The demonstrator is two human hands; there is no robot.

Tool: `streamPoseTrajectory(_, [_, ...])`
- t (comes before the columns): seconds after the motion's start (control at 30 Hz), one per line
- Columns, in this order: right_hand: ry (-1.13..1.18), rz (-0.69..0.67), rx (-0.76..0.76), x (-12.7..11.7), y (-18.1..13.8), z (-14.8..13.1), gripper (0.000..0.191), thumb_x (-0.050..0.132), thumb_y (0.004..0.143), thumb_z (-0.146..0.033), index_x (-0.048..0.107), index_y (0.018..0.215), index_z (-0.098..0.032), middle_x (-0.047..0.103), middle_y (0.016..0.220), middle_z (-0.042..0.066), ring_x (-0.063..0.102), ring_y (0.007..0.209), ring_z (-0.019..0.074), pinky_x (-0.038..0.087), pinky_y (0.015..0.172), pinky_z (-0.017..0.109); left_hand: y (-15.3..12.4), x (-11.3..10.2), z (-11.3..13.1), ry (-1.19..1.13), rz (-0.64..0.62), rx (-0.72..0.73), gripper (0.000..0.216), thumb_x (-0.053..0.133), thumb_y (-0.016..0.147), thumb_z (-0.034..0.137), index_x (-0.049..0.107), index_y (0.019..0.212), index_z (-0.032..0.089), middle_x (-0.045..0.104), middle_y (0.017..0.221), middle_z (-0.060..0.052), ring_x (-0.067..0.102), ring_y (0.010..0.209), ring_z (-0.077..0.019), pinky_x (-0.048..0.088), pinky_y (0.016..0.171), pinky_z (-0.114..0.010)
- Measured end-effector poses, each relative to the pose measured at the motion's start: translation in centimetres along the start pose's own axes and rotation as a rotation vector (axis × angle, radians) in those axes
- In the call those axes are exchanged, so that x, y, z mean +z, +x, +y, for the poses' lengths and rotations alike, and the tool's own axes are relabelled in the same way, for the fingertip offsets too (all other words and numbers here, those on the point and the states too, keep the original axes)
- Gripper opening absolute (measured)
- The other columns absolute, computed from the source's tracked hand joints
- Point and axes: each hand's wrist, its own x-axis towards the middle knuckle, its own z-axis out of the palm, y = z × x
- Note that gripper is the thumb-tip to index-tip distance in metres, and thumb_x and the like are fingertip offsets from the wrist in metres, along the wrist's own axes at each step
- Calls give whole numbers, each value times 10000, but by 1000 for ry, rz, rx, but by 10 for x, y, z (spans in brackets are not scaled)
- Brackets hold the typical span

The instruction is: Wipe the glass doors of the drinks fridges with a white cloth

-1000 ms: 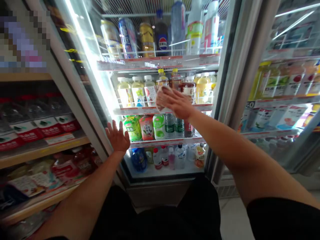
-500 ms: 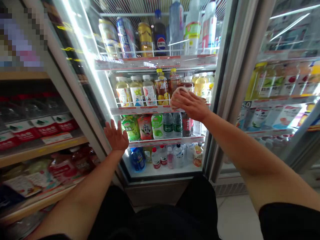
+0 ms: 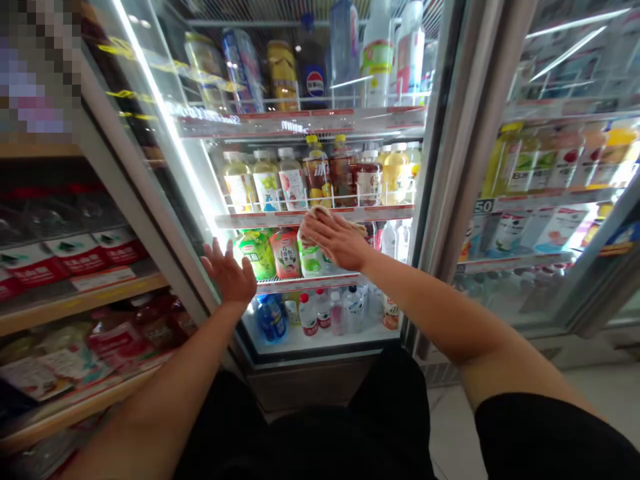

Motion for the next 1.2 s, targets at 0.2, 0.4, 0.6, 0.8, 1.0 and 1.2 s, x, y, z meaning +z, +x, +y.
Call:
streamPoseTrajectory(0.2, [209, 38, 35, 5, 42, -23, 673, 358, 1002, -173, 105, 1624, -228, 263, 1666, 40, 187, 1564, 198, 290, 1271, 490, 46, 12, 66, -166, -73, 448, 651, 369, 1027, 382, 80, 1608, 343, 129, 1693, -47, 125, 1560, -281, 256, 1253, -550])
streamPoseTrajectory(0.4, [116, 160, 63, -33, 27, 14, 614, 325, 1005, -226, 223, 1608, -274, 232, 1677, -8, 264, 1543, 212, 308, 1270, 458, 58, 34, 104, -142, -234, 546, 740, 459, 978, 163, 110, 1614, 306, 228, 1667, -63, 99, 1562, -245, 228, 1274, -520])
streamPoseTrajectory(0.6, [-278, 223, 385, -44, -19, 68, 577, 330, 1040, -427, 245, 1595, -292, 288, 1654, 18, 200, 1557, 275, 151, 1275, 589, 28, 40, 94, 13, -215, 538, 626, 554, 971, 285, 337, 1555, 341, 372, 1609, -20, 99, 1562, -238, 39, 1300, -533])
streamPoseTrajectory(0.8, [-354, 246, 394, -28, -29, 76, 569, 296, 1047, -471, 228, 1590, -314, 266, 1657, 5, 201, 1558, 248, 153, 1275, 558, 68, 40, 85, 52, -225, 582, 598, 535, 986, 319, 344, 1552, 335, 359, 1615, -15, 21, 1564, -216, -10, 1303, -512])
streamPoseTrajectory(1.0, [-314, 244, 418, -28, -31, 72, 563, 266, 1051, -445, 202, 1595, -316, 250, 1665, -1, 182, 1563, 251, 144, 1276, 560, 138, 36, 85, 38, -211, 425, 574, 445, 1019, 292, 299, 1574, 279, 194, 1676, -26, -61, 1564, -233, 100, 1300, -568])
streamPoseTrajectory(1.2, [-261, 249, 446, -26, -33, 69, 563, 263, 1047, -424, 210, 1597, -322, 259, 1665, -6, 173, 1566, 255, 125, 1280, 567, 76, 40, 82, 17, -324, 600, 622, 489, 965, 160, 367, 1534, 380, 350, 1621, 20, 33, 1565, -201, 127, 1307, -486])
